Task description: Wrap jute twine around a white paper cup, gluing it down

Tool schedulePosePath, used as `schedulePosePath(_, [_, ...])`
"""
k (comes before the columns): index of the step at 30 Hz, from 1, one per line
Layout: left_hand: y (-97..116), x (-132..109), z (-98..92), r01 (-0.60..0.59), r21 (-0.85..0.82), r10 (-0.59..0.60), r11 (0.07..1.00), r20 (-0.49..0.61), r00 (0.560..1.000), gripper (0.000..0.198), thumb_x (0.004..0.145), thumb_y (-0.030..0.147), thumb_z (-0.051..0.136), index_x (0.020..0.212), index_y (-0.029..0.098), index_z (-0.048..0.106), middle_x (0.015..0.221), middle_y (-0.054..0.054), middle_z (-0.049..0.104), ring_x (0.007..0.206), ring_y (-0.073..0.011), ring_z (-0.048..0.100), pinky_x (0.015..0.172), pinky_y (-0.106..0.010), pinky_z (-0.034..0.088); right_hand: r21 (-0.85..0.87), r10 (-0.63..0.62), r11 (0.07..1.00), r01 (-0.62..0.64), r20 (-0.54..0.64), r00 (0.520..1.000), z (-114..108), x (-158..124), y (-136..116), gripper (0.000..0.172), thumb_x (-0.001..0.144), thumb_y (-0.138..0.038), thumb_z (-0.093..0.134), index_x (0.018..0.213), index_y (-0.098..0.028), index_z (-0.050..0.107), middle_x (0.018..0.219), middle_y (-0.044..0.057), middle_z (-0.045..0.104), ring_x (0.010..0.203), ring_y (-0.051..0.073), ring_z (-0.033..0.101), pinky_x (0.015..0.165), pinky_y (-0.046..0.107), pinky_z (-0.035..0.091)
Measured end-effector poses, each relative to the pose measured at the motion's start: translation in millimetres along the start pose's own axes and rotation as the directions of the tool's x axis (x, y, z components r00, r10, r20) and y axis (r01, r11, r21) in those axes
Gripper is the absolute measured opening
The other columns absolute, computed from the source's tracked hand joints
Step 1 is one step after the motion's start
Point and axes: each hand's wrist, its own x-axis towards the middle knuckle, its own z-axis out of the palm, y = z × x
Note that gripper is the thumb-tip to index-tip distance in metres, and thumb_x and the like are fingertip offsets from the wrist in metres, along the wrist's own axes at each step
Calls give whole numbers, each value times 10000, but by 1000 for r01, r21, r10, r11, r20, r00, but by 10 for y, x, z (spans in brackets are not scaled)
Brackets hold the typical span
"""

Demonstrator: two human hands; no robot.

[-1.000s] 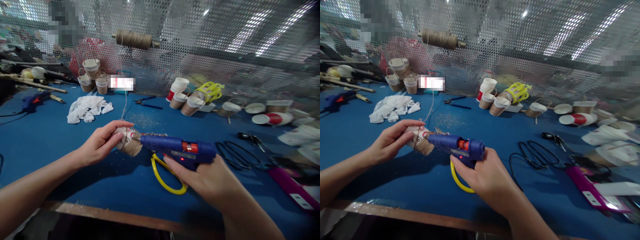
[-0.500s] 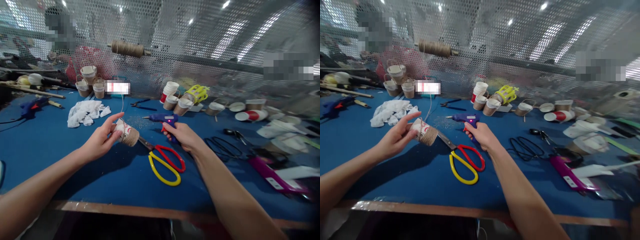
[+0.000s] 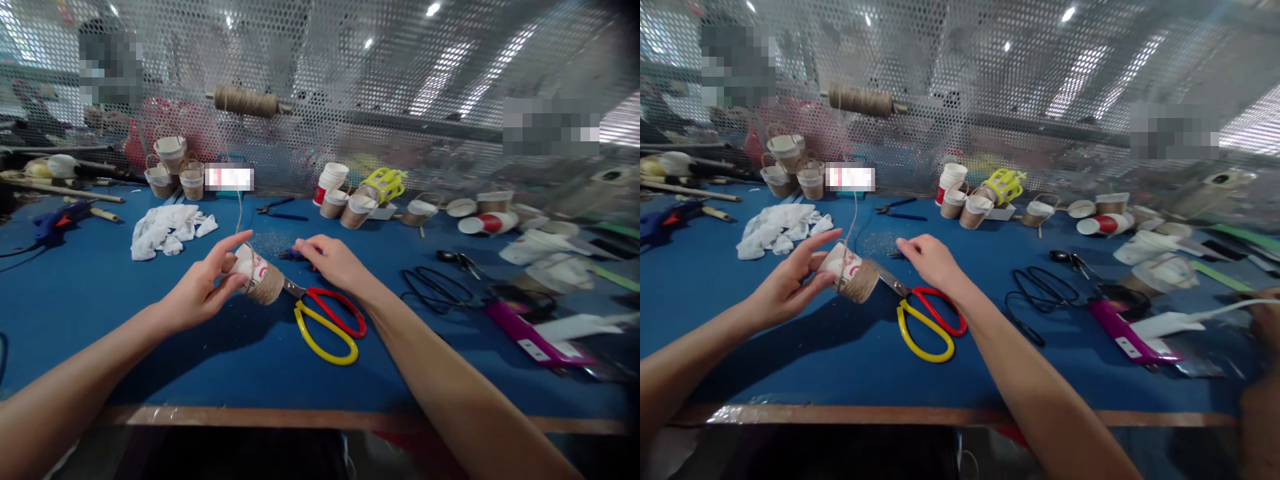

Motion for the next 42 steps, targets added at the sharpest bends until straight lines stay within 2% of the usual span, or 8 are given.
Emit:
schedulePosePath(2, [34, -20, 19, -30, -23, 31, 999, 50, 998, 546, 866, 219, 426, 1363, 129, 218, 841, -69, 616, 642, -112, 536, 643, -237, 459, 111, -53, 993, 33, 178, 983, 87, -33, -146, 438, 855, -505, 387, 833, -189, 690, 954, 58, 674, 880, 169, 584, 755, 284, 443])
schedulePosePath(4, [60, -36, 32, -50, -37, 54, 998, 102, 993, 553, 868, 217, 429, 1367, 133, 207, 848, -72, 617, 652, -116, 544, 632, -236, 458, 325, -111, 945, -32, 413, 904, 205, -28, -229, 534, 830, -587, 358, 826, -176, 697, 925, 66, 680, 844, 165, 590, 768, 301, 443])
schedulePosePath(6, [77, -47, 37, -62, -45, 68, 997, 137, 988, 558, 867, 216, 435, 1369, 136, 204, 837, -67, 619, 651, -118, 545, 613, -232, 452, 536, -173, 830, -154, 510, 842, 325, -4, -255, 486, 752, -600, 488, 779, -162, 697, 828, 64, 680, 776, 160, 591, 735, 300, 447])
schedulePosePath(11, [99, -44, 35, -13, -101, 27, 995, 137, 990, 542, 870, 205, 443, 1364, 153, 225, 737, -24, 608, 570, -99, 509, 541, -205, 417, 774, -146, 607, -181, 332, 932, 409, -13, -243, 231, 573, -377, 754, 676, -198, 649, 709, -31, 634, 656, 95, 553, 671, 246, 437])
schedulePosePath(16, [118, 5, 47, 106, -305, -86, 947, 80, 993, 511, 883, 221, 427, 1349, 157, 226, 753, -32, 604, 625, -115, 537, 564, -215, 426, 746, -109, 665, 37, 48, 993, 252, -161, -260, 125, 657, -300, 711, 659, -188, 656, 682, -39, 629, 637, 64, 526, 647, 204, 402])
schedulePosePath(21, [108, 20, 49, 192, -390, -176, 901, 76, 981, 507, 878, 245, 453, 1334, 171, 246, 740, -23, 594, 611, -111, 542, 521, -193, 406, 647, -142, 736, 200, -141, 980, 218, -255, -286, 112, 684, -292, 690, 657, -186, 666, 639, -30, 638, 602, 70, 542, 629, 211, 426])
schedulePosePath(32, [161, 23, 51, 281, -406, -264, 869, 100, 959, 470, 868, 236, 463, 1306, 169, 307, 726, -19, 590, 532, -82, 497, 453, -162, 359, 531, -167, 801, 276, -244, 955, 229, -322, -254, 117, 715, -298, 666, 662, -194, 661, 654, -18, 656, 624, 92, 580, 641, 227, 467])
schedulePosePath(42, [170, -21, 50, 179, -385, -118, 905, 177, 977, 440, 890, 219, 430, 1311, 216, 305, 792, -25, 607, 609, -105, 533, 509, -184, 415, 483, -135, 849, 215, -195, 971, 284, -313, -248, 170, 716, -328, 646, 653, -170, 641, 636, -8, 629, 606, 100, 545, 614, 244, 441])
